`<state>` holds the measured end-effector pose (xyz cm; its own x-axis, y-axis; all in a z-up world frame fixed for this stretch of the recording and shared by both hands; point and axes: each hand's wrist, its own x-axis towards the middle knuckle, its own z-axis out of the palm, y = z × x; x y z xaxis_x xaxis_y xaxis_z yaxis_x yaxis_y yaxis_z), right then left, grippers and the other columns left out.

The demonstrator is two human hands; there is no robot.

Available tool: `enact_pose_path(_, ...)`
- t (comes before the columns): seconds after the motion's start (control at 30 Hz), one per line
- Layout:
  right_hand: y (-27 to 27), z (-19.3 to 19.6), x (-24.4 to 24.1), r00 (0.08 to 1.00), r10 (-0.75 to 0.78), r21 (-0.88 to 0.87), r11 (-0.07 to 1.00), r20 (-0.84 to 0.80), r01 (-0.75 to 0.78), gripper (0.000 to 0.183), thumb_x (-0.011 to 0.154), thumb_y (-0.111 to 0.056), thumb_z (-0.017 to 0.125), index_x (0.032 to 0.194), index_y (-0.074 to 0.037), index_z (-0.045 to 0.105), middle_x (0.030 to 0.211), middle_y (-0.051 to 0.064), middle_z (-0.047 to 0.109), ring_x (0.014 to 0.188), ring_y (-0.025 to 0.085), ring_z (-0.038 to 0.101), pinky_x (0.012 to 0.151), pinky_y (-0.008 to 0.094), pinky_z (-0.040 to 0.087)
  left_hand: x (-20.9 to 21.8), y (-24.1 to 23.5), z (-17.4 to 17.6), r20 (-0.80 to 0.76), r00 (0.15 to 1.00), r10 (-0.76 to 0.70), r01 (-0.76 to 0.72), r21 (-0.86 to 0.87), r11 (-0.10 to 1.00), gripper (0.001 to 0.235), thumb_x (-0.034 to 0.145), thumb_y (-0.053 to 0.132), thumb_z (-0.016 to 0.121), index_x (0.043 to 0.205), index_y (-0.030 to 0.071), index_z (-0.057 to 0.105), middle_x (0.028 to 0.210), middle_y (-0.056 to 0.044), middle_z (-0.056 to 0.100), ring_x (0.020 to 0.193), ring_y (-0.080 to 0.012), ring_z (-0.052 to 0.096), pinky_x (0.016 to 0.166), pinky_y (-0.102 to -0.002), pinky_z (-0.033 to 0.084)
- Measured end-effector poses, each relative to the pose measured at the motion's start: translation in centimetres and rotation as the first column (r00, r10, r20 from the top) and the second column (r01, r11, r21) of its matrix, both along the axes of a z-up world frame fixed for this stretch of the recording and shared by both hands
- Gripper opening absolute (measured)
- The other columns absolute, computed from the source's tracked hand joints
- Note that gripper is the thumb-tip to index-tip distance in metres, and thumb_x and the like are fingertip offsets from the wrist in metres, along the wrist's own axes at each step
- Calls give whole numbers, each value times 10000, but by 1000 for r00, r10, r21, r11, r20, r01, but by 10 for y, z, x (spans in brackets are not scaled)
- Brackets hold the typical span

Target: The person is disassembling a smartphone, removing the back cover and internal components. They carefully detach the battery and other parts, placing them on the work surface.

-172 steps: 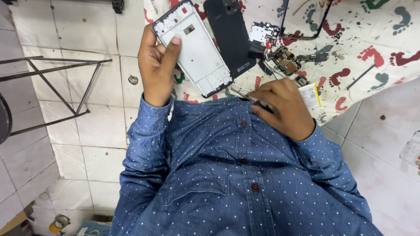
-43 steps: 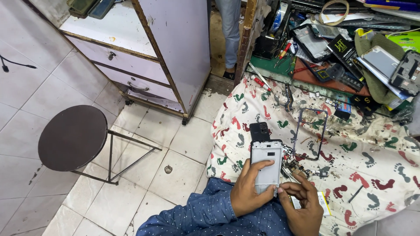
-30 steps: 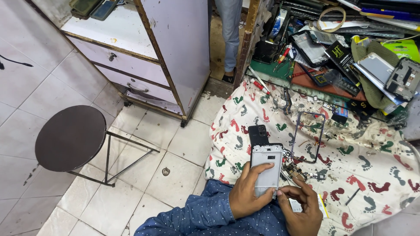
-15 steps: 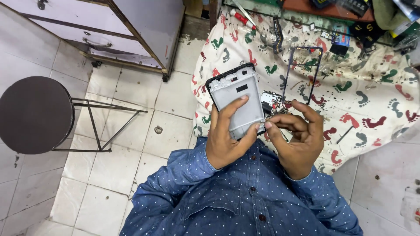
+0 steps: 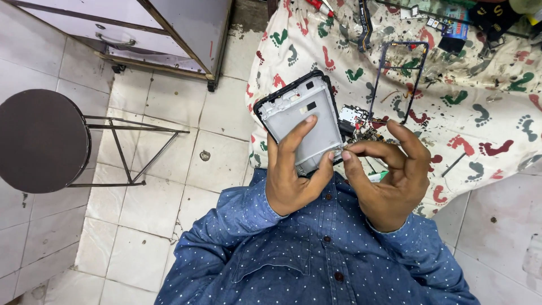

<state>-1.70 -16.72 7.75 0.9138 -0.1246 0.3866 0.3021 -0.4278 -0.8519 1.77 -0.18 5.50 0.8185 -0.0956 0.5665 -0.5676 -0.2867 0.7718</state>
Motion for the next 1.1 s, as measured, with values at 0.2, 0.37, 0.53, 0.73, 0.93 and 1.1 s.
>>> enact_pose_path(0.2, 3, 5, -1, 1000, -4, -112, 994, 15, 6, 729, 972, 99, 773, 1530, -1, 314, 1073, 167, 708, 1034, 211, 748, 926, 270, 589, -1, -2, -2, 15, 1000, 16, -16, 15, 1000, 648, 970, 31, 783, 1506, 10, 421, 1487, -129, 496, 1308, -342, 536, 1112, -405, 472)
enact_pose_path(0.37, 3, 8, 0, 999, -14, -176, 984, 44, 22, 741, 969, 88, 785, 1525, -2, 303, 1116, 212, 687, 1034, 214, 754, 901, 264, 615, -2, -3, -4, 5, 1000, 8, -8, -3, 1000, 648, 966, 26, 787, 1504, 11, 425, 1483, -130, 493, 1299, -338, 540, 1102, -397, 478)
enact_pose_path(0.53, 5, 10, 1, 998, 4, -186, 982, 59, 7, 747, 972, 93, 782, 1529, -11, 295, 1067, 187, 728, 1010, 214, 760, 895, 263, 614, -2, -2, -4, 16, 1000, 14, -14, 6, 1000, 655, 960, 20, 792, 1503, 16, 426, 1482, -126, 499, 1292, -333, 541, 1096, -397, 476)
enact_pose_path(0.73, 5, 10, -1, 998, 7, -183, 983, 55, 3, 765, 967, 103, 775, 1540, -16, 283, 1049, 195, 732, 1012, 217, 756, 897, 273, 613, -2, -3, -2, -38, 999, 10, -11, -31, 999, 636, 955, 35, 784, 1491, 40, 443, 1436, -129, 511, 1256, -311, 540, 1073, -379, 484)
enact_pose_path(0.93, 6, 5, -2, 998, 23, -137, 990, 56, -15, 773, 968, 107, 758, 1553, -35, 273, 1159, 198, 700, 1033, 211, 741, 903, 285, 627, -2, -3, 4, -107, 994, 19, -24, -51, 998, 612, 895, 26, 799, 1431, 94, 513, 1350, -93, 558, 1234, -277, 541, 1063, -361, 487)
enact_pose_path(1.1, 8, 2, -5, 999, 38, -18, 999, 1, -38, 780, 956, 124, 741, 1558, -48, 276, 1233, 208, 642, 1074, 206, 703, 952, 293, 599, 2, -1, 5, -210, 978, -8, -24, -148, 989, 541, 840, 23, 804, 1312, 107, 553, 1255, -83, 542, 1174, -234, 578, 1021, -341, 505)
